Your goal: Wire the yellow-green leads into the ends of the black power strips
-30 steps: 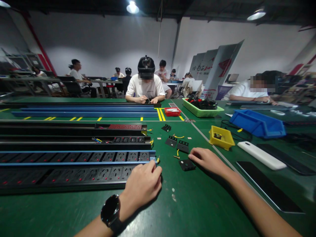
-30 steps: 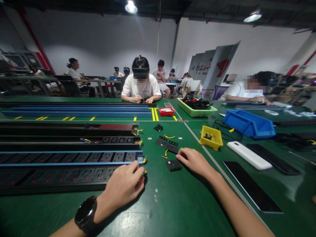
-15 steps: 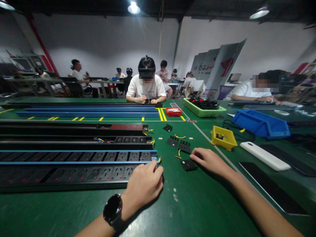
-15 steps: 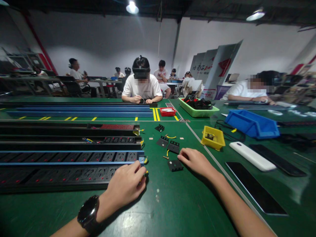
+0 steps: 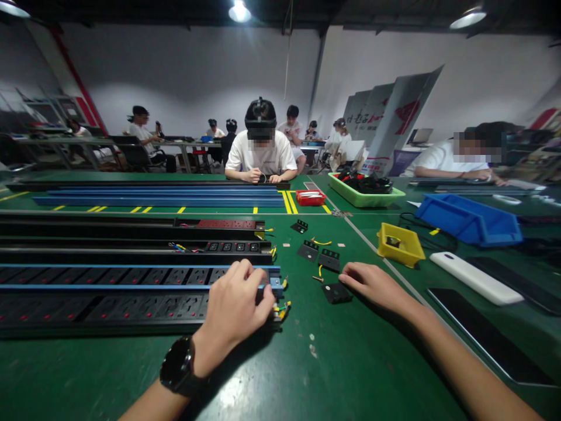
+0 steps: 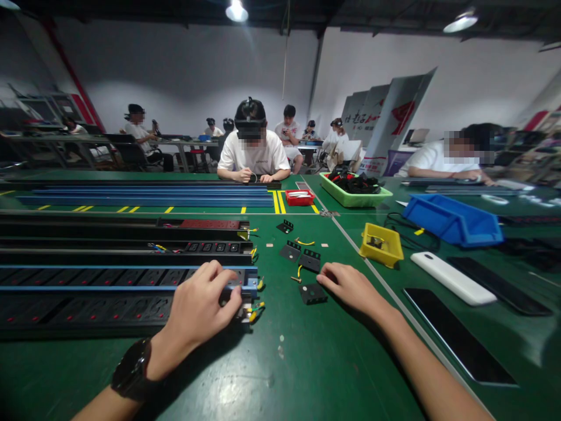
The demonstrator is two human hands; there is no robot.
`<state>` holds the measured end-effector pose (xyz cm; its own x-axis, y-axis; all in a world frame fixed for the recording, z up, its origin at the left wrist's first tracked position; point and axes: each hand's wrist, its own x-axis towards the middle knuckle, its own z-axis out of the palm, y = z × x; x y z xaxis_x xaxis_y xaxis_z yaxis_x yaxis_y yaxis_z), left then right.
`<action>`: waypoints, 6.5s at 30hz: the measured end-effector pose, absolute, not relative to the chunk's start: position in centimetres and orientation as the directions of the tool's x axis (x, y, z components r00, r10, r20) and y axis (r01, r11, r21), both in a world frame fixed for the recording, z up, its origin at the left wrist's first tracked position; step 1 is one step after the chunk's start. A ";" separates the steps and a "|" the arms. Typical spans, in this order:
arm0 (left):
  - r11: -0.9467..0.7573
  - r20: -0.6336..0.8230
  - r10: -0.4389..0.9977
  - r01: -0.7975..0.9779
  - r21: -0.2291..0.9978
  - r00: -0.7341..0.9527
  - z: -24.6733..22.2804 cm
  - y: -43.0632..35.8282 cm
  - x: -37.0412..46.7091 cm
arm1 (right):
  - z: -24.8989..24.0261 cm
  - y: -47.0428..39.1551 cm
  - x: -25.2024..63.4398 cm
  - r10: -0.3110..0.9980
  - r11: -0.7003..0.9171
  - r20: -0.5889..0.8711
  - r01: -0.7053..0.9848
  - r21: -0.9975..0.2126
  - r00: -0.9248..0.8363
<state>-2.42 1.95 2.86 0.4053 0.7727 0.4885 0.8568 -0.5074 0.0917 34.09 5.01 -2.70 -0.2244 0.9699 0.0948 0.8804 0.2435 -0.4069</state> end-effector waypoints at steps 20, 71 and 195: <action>-0.534 0.309 0.815 0.843 0.071 0.490 2.8 2.4 -2.9 | -2.5 4.9 34.0 0.971 0.236 0.083 0.878 -0.416 -0.222; -0.517 0.170 0.852 0.848 0.115 0.496 3.3 3.1 -2.8 | -2.3 4.9 34.0 0.975 0.218 0.064 0.876 -0.430 -0.211; -0.394 -0.216 0.816 0.789 0.472 0.537 6.0 6.3 -9.4 | -2.2 4.8 34.0 0.974 0.210 0.025 0.866 -0.454 -0.223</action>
<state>-9.38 6.27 6.01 0.5366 0.8157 -0.2160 0.7888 -0.3940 0.4717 34.02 4.84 -2.22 -0.2231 0.9745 0.0254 0.8658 0.2100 -0.4541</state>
